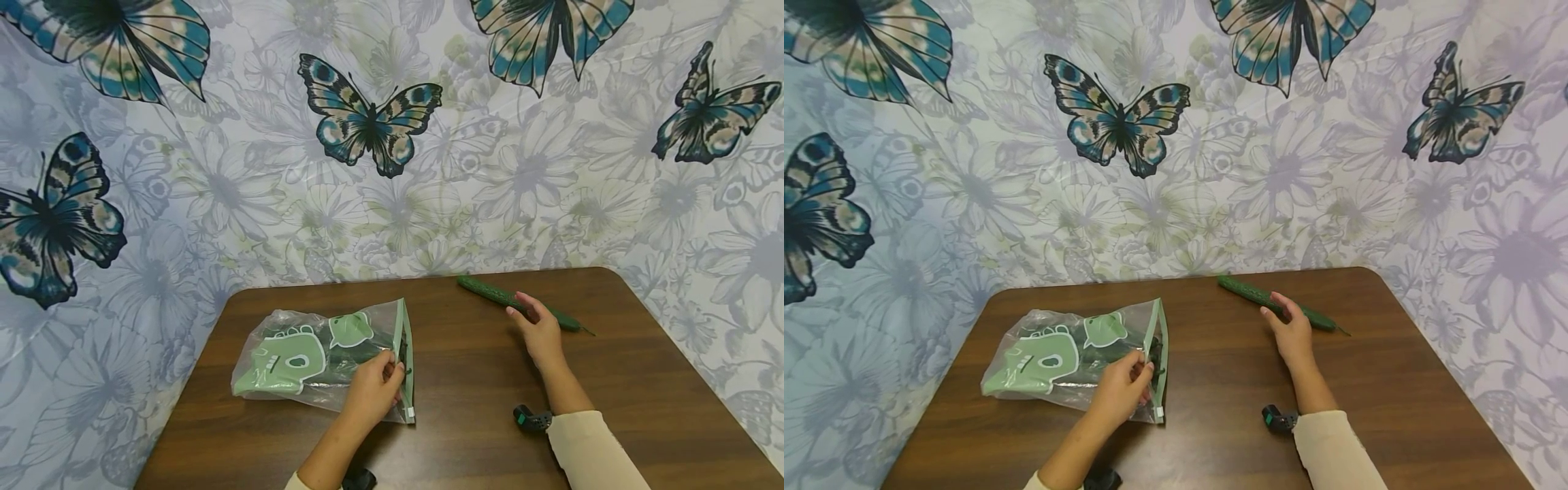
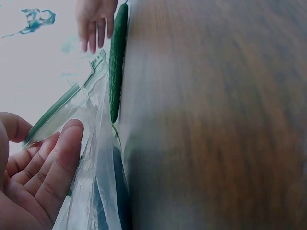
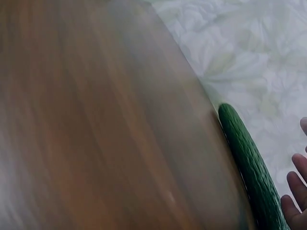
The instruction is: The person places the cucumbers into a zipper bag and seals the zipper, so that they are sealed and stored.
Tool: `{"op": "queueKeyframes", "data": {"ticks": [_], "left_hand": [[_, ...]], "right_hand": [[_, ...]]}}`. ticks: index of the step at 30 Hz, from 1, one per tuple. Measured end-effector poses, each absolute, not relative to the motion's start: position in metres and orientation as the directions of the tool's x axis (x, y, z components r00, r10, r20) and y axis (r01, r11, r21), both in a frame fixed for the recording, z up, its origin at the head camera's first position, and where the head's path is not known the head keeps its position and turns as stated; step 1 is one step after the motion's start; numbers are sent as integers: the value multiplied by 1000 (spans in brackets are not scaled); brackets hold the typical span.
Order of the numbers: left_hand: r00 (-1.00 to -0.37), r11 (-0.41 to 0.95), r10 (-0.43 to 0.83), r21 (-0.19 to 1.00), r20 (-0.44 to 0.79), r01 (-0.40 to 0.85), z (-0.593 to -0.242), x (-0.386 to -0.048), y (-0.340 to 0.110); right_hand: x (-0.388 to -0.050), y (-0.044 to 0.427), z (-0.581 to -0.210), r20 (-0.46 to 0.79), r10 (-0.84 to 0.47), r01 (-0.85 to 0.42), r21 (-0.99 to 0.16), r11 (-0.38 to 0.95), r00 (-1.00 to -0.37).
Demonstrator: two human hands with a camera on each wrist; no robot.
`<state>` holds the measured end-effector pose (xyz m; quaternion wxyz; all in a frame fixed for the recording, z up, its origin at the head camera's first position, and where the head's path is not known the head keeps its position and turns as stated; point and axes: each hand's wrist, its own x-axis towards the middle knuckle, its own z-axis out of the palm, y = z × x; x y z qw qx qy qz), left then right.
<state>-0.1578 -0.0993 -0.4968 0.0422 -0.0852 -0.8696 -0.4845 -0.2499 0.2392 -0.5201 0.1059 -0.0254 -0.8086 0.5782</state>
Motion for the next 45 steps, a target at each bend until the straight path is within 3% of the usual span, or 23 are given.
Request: {"op": "queueKeyframes", "data": {"ticks": [17,28,45], "left_hand": [[-984,509,105,842,143,177,-496,-157,-99],[-981,517,108,834,159,192,-497,-157,-99],[-981,512,111,837,157,192,-498,-158,-100]], "right_hand": [[-241,288,-516,94,257,18,-916,401,-962],[-247,300,-528,-39,283,189,-830,524,-958],[-256,312,-526,-46,191,168,-705,689,-980]]}}
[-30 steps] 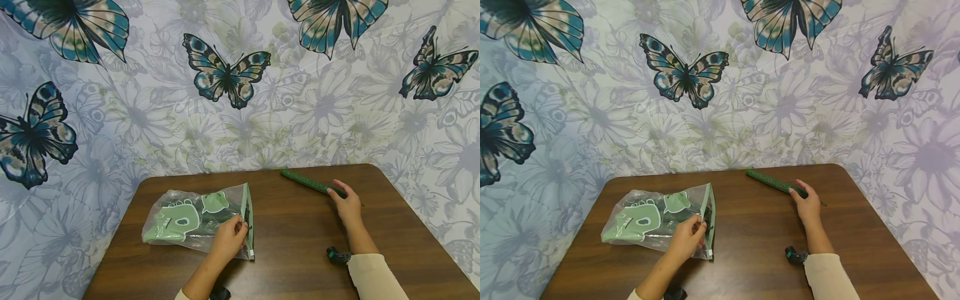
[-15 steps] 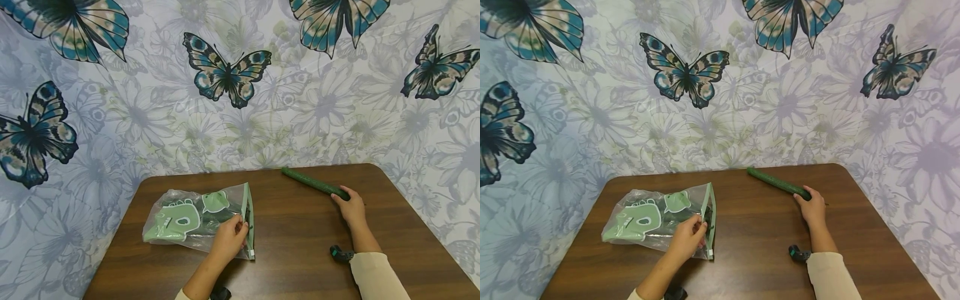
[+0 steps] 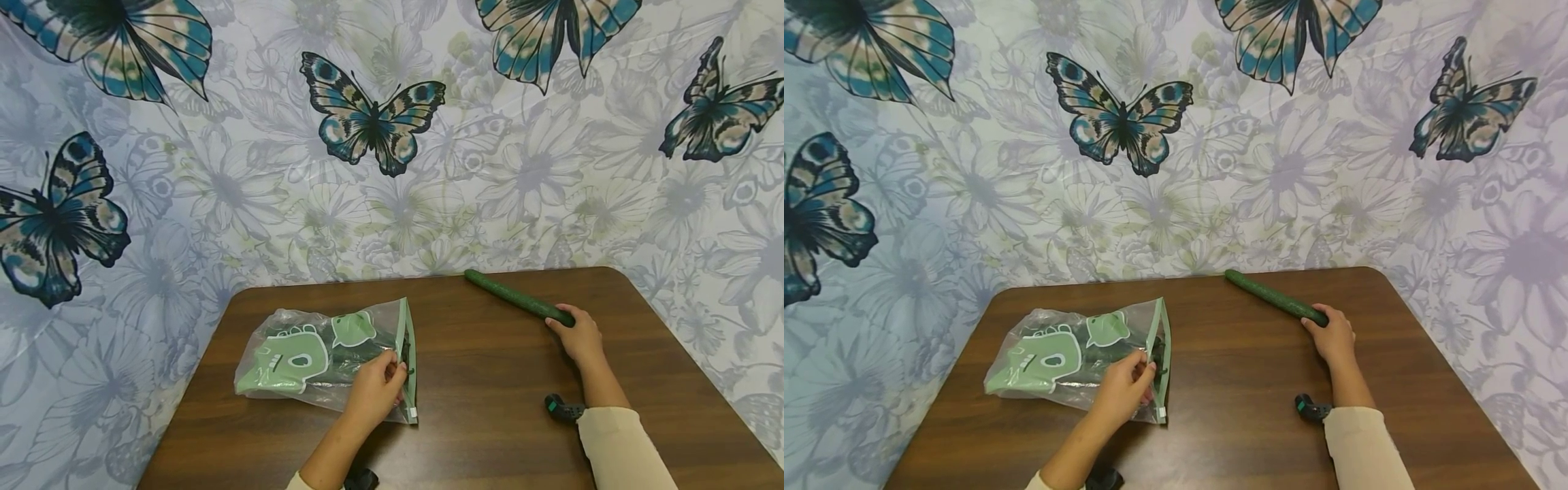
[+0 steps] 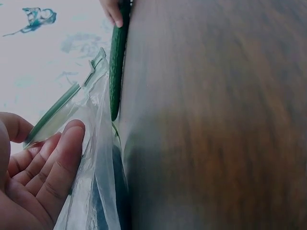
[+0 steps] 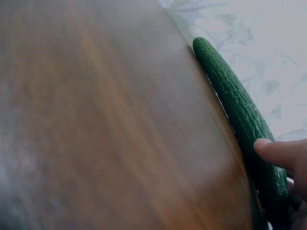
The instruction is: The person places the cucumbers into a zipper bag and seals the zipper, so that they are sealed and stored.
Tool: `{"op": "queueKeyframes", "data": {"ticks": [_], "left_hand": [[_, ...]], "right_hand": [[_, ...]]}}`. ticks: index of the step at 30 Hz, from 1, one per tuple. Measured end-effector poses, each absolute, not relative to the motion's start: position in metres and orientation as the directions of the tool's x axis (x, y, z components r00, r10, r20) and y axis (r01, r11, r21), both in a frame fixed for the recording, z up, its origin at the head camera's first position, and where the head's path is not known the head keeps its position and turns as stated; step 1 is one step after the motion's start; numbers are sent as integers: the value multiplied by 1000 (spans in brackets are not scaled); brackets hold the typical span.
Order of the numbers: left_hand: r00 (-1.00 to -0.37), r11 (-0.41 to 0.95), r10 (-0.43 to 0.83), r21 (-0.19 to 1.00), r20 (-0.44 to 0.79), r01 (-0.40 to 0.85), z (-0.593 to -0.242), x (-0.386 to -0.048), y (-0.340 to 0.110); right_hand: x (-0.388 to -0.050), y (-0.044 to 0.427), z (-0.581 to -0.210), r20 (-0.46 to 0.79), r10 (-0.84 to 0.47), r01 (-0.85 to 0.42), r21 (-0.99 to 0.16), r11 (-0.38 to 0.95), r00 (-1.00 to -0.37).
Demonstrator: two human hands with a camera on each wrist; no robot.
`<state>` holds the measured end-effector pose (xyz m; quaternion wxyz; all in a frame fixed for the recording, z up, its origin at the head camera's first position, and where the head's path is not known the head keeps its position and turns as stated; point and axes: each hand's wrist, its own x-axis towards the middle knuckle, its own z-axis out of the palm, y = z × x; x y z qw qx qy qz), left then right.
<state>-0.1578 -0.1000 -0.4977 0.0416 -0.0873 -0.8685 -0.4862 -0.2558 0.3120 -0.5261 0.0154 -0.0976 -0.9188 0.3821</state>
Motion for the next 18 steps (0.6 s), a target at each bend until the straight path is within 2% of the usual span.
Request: {"op": "queueKeyframes", "data": {"ticks": [10,18], "left_hand": [[-979,509,117,836,168,204,-500,-159,-100],[-980,511,111,836,167,200,-499,-160,-102]], "right_hand": [[-252,313,-527,1,157,120,-634,764,-988],[-246,312,-527,-47,133,131,-667,733,-990]]}}
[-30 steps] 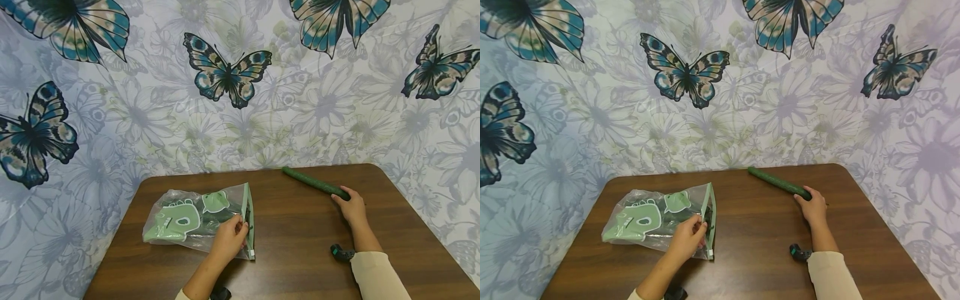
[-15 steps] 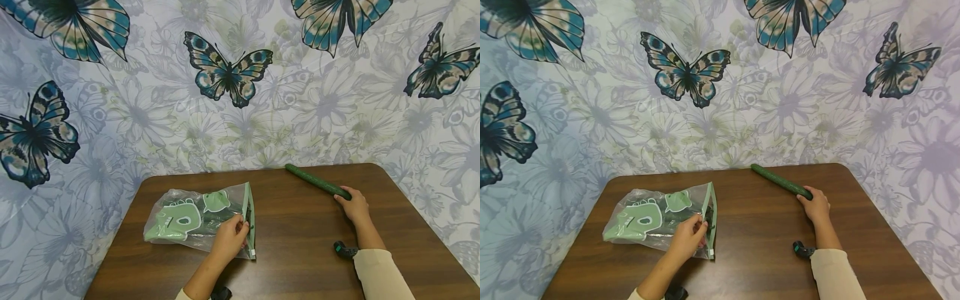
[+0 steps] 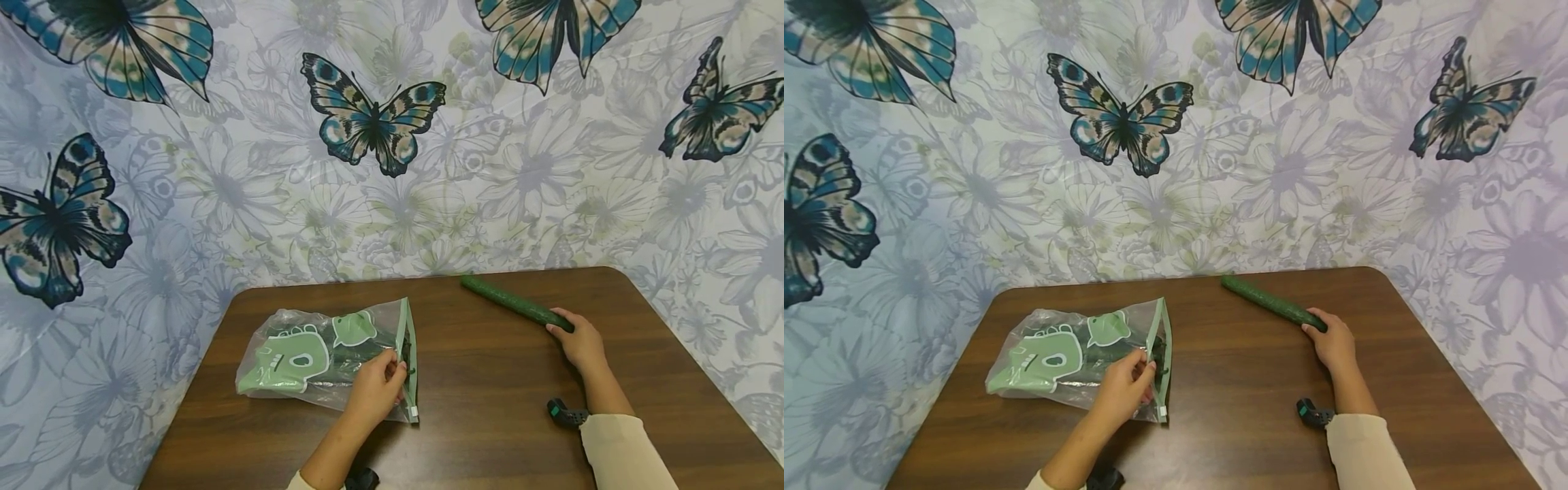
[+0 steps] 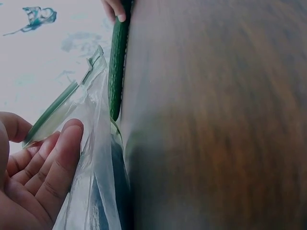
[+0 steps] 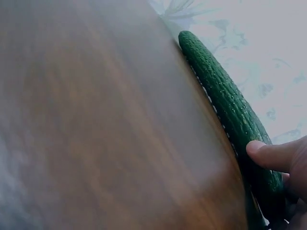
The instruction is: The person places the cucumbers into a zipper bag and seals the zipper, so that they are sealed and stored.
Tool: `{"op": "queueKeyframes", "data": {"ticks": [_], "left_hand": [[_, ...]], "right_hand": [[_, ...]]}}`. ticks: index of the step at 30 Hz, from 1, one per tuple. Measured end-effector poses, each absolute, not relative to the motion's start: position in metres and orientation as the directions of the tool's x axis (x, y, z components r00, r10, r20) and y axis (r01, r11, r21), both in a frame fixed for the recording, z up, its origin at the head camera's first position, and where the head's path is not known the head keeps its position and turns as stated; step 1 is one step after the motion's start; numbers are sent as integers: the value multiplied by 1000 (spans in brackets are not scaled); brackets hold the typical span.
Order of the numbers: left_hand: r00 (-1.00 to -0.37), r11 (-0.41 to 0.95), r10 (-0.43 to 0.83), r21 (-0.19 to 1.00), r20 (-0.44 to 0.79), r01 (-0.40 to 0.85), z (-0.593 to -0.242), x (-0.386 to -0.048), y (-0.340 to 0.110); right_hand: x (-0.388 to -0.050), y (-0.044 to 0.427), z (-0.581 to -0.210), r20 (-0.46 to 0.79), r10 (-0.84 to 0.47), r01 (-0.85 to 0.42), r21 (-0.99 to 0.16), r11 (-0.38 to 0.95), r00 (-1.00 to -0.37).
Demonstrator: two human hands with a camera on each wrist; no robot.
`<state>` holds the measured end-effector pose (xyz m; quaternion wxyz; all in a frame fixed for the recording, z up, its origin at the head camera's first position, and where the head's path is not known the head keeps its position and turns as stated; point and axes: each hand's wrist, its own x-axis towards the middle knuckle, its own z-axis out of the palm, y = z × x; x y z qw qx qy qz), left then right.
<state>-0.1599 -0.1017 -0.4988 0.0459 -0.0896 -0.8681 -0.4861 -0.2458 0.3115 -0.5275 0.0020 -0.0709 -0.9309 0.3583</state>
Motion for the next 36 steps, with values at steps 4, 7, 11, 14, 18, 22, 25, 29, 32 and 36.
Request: {"op": "queueKeyframes", "data": {"ticks": [4,7,11,14,18,22,25,29,32,36], "left_hand": [[-981,513,107,836,164,196,-498,-160,-102],[-978,507,111,836,176,208,-498,-161,-102],[-976,496,114,840,186,218,-498,-161,-101],[-975,497,116,839,188,221,-498,-161,-101],[-977,502,114,838,179,213,-498,-160,-102],[-978,509,113,835,173,206,-496,-160,-103],[-979,515,113,832,170,204,-496,-160,-103],[-980,508,114,839,162,198,-496,-160,-104],[-981,502,115,843,156,193,-496,-160,-104],[-983,500,112,846,149,185,-496,-159,-103]], "right_hand": [[-244,310,-527,-69,117,131,-716,686,-991],[-244,307,-527,-75,105,125,-756,642,-992],[-244,303,-526,-72,88,111,-805,583,-993],[-244,301,-525,-55,64,82,-833,547,-996],[-244,298,-524,-29,22,36,-848,529,-999],[-243,295,-521,-20,-14,10,-854,520,-1000],[-242,293,-517,-20,-50,-9,-861,508,-999],[-241,289,-512,-18,-108,-39,-861,507,-994],[-240,286,-509,-14,-149,-64,-857,511,-989],[-239,281,-506,2,-199,-106,-852,512,-980]]}}
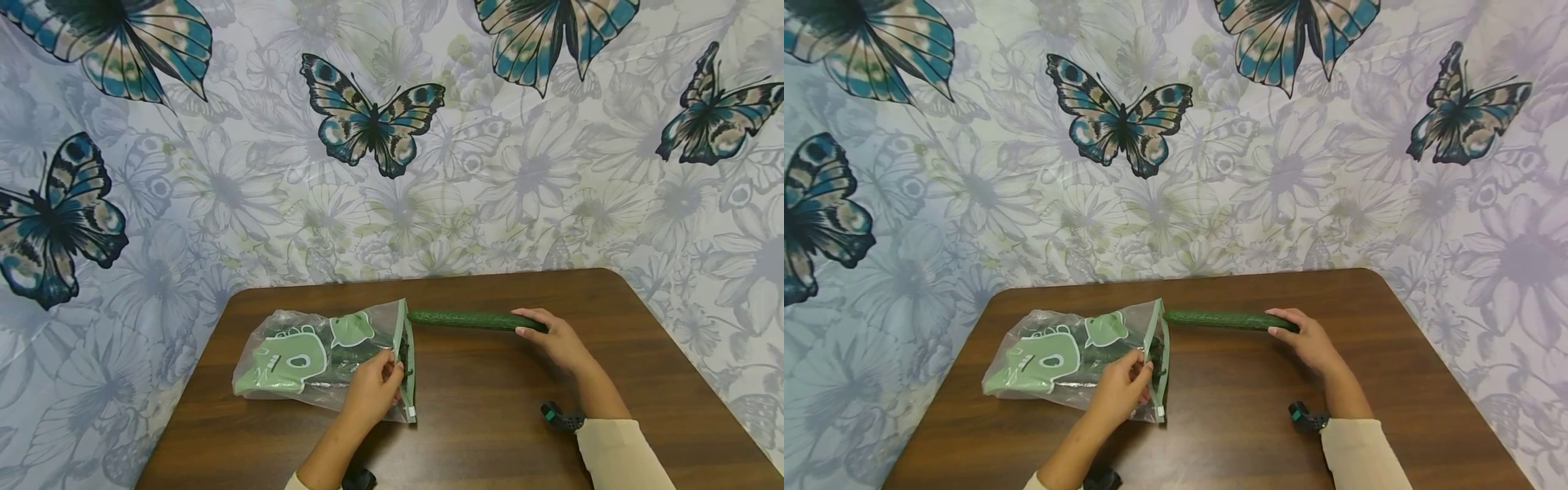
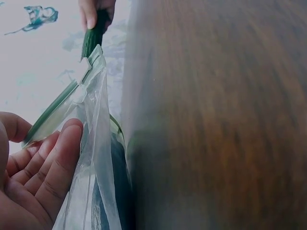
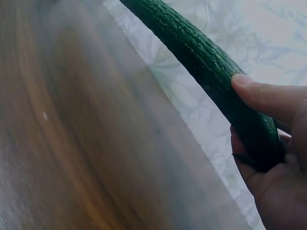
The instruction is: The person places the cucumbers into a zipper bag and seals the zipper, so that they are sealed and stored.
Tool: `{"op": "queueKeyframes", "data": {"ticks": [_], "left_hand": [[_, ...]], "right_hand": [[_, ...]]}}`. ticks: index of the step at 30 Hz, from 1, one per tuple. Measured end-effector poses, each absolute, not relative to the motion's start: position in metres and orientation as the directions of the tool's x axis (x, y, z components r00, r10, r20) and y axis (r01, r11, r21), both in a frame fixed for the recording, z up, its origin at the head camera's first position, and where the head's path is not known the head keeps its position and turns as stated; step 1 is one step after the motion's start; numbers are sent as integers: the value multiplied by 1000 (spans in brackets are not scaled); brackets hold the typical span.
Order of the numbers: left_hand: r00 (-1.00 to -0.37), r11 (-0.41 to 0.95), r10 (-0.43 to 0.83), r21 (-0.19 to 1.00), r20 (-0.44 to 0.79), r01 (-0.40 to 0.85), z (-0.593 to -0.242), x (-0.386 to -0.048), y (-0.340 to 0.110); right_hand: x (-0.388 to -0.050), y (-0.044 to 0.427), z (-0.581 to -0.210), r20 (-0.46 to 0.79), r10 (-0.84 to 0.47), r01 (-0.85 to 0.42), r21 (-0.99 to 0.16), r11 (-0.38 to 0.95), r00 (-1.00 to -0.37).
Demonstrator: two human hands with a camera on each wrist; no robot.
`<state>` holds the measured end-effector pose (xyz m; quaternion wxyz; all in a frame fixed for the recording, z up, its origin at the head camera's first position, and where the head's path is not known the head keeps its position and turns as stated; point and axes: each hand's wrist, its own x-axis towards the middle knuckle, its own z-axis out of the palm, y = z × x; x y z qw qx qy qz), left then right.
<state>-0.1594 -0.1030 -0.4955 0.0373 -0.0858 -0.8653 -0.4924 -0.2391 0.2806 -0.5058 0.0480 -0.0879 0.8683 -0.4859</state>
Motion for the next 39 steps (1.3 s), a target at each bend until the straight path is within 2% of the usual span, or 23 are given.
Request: {"op": "queueKeyframes", "data": {"ticks": [13,19,39], "left_hand": [[-984,515,105,839,145,178,-494,-159,-103],[-981,519,111,832,161,195,-495,-159,-102],[-977,520,120,827,178,214,-497,-158,-100]], "right_hand": [[-235,243,-504,53,-251,-185,-822,539,-967],[-236,225,-516,77,-226,-187,-836,515,-971],[-233,164,-523,185,-165,-244,-834,495,-969]]}}
